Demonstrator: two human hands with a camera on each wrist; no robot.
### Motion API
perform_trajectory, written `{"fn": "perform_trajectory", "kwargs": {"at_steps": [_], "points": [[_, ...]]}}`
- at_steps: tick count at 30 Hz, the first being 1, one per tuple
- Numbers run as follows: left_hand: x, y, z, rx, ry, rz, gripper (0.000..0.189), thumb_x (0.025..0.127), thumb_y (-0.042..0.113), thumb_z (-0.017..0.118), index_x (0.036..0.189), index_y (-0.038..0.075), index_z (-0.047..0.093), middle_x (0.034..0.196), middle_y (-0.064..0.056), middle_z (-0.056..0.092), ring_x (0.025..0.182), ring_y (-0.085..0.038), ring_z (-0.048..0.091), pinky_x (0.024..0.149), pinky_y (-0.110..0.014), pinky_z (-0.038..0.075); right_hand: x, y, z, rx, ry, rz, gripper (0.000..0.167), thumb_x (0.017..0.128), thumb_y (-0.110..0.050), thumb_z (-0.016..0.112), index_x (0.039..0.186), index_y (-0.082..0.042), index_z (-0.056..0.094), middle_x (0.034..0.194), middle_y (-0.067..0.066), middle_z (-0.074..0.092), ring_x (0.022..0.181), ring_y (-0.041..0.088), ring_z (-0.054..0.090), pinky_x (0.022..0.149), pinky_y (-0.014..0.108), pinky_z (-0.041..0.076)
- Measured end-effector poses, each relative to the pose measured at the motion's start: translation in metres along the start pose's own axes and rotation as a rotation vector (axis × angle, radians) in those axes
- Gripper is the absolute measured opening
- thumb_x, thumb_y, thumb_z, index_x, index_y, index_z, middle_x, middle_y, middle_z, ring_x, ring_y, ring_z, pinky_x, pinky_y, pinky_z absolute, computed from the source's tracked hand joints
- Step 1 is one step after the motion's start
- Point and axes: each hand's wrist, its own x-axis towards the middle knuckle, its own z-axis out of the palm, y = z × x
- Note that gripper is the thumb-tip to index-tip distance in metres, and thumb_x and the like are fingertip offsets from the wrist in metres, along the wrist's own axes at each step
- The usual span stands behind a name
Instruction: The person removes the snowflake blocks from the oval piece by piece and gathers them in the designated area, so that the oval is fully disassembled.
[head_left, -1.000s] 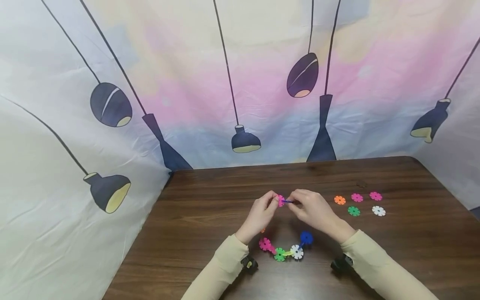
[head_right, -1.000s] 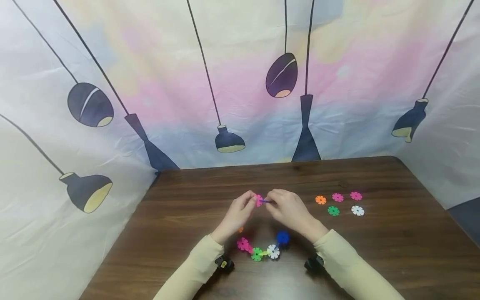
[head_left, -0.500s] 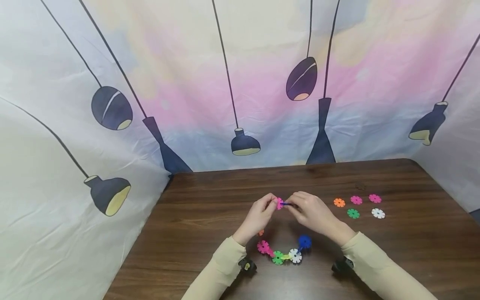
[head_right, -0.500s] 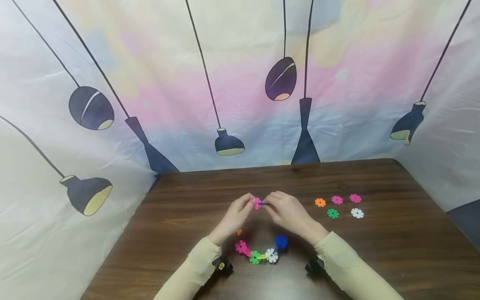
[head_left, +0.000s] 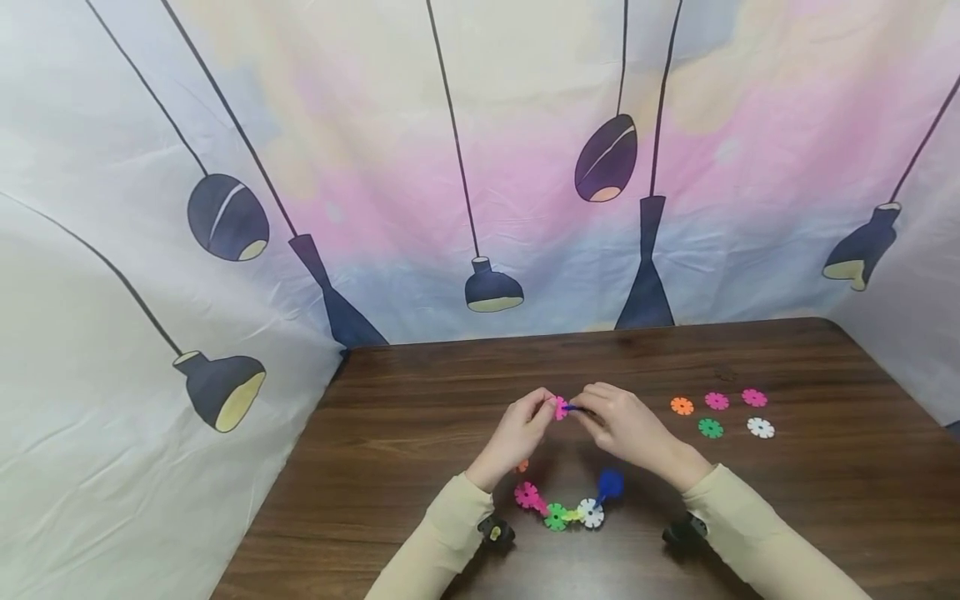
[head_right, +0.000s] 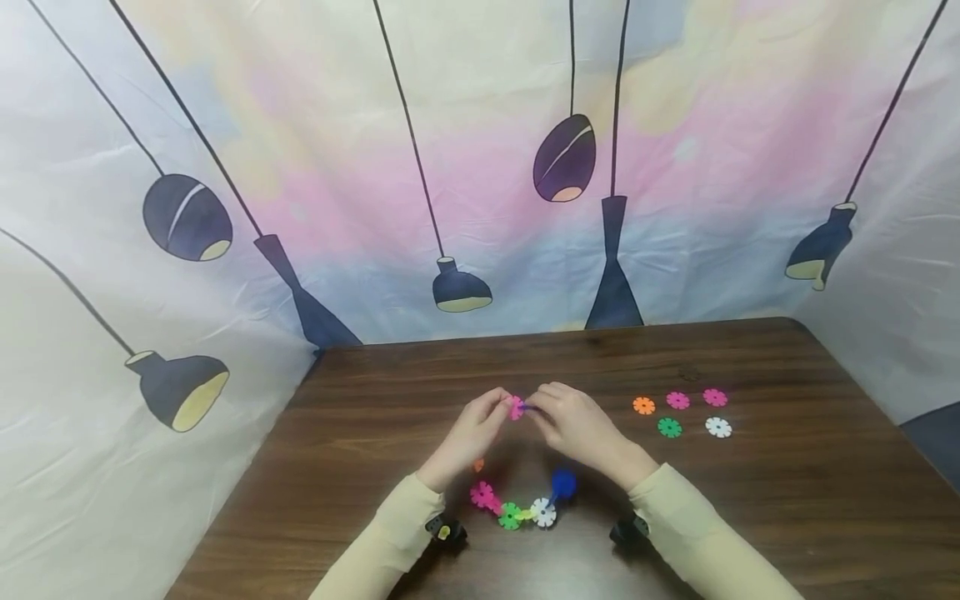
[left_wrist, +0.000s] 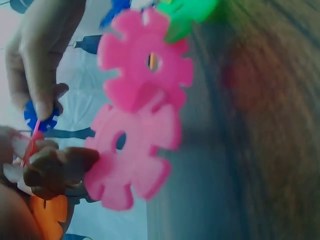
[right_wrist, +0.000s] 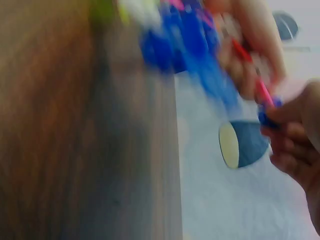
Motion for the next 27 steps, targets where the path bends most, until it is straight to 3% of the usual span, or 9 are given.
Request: {"fn": "perform_trajectory", "kwargs": {"at_steps": [4,8,10,16,19,21,23,25,27], "points": [[-0.001,0.002,-0.005,-0.007,-0.086,-0.006,0.024,0.108,0.028,0.048,0.099,0.011,0.062,0.061,0.000,0.042,0.049,-0.011,0.039,0.046,-0.025,0.033,-0.001,0.008,-0.007,0.068,-0.070,-0.085,0.005,0.094,-0.012,0.073,0.094,-0.007,0.072,0.086,-0.001,0.064,0.075,0.008,0.055,0.065,0.024,0.051],[0.000,0.004,-0.008,0.002,-0.129,0.012,0.024,0.108,0.030,0.048,0.099,0.012,0.061,0.062,-0.001,0.043,0.050,-0.012,0.040,0.047,-0.025,0.034,0.001,0.013,-0.012,0.122,-0.095,-0.136,0.031,0.105,-0.033,0.049,0.096,-0.012,0.069,0.088,-0.003,0.063,0.079,0.007,0.055,0.068,0.023,0.050],[0.000,0.004,-0.008,-0.010,-0.122,0.016,0.024,0.108,0.030,0.048,0.099,0.012,0.061,0.062,-0.001,0.044,0.051,-0.013,0.041,0.048,-0.025,0.035,0.002,0.013,-0.012,0.143,-0.083,-0.135,0.034,0.106,-0.037,0.045,0.096,-0.014,0.068,0.088,-0.003,0.063,0.079,0.007,0.055,0.068,0.022,0.049],[-0.001,0.008,-0.002,-0.037,0.007,0.036,0.025,0.109,0.030,0.047,0.098,0.011,0.060,0.061,0.000,0.043,0.049,-0.011,0.038,0.047,-0.025,0.034,0.000,0.007,-0.004,0.103,0.046,-0.055,0.028,0.105,-0.032,0.054,0.093,-0.011,0.069,0.087,-0.003,0.065,0.079,0.010,0.058,0.067,0.025,0.050],[-0.002,0.011,0.002,-0.015,0.079,0.048,0.025,0.109,0.029,0.047,0.098,0.012,0.061,0.063,0.001,0.044,0.050,-0.010,0.038,0.047,-0.025,0.034,-0.001,0.003,0.000,0.051,0.103,-0.022,0.008,0.096,-0.017,0.071,0.092,-0.009,0.069,0.086,-0.004,0.065,0.079,0.011,0.059,0.065,0.027,0.052],[-0.002,0.013,0.003,-0.001,0.102,0.053,0.025,0.109,0.029,0.047,0.098,0.012,0.062,0.065,0.002,0.044,0.052,-0.010,0.039,0.048,-0.024,0.035,-0.001,0.002,0.001,0.028,0.122,-0.020,0.010,0.087,-0.006,0.077,0.091,-0.009,0.069,0.086,-0.003,0.066,0.078,0.011,0.059,0.065,0.028,0.052],[-0.002,0.012,0.003,0.011,0.095,0.056,0.026,0.109,0.029,0.046,0.097,0.012,0.062,0.066,0.002,0.044,0.052,-0.010,0.038,0.049,-0.024,0.034,0.001,0.003,0.000,0.026,0.114,-0.034,0.014,0.084,-0.002,0.079,0.091,-0.008,0.068,0.085,-0.002,0.065,0.078,0.012,0.059,0.066,0.029,0.052],[-0.001,0.011,0.000,0.013,0.056,0.059,0.026,0.109,0.030,0.047,0.097,0.012,0.062,0.063,0.001,0.043,0.051,-0.010,0.037,0.049,-0.025,0.034,0.002,0.006,-0.003,0.057,0.071,-0.059,0.007,0.093,-0.013,0.074,0.091,-0.009,0.068,0.086,-0.002,0.065,0.079,0.011,0.059,0.067,0.027,0.051],[-0.002,0.011,-0.003,0.015,-0.002,0.049,0.025,0.109,0.030,0.047,0.098,0.013,0.062,0.061,0.001,0.042,0.049,-0.011,0.037,0.048,-0.025,0.033,0.002,0.010,-0.008,0.106,0.010,-0.086,0.009,0.097,-0.019,0.069,0.093,-0.010,0.069,0.088,-0.004,0.064,0.080,0.009,0.058,0.069,0.025,0.050]]}}
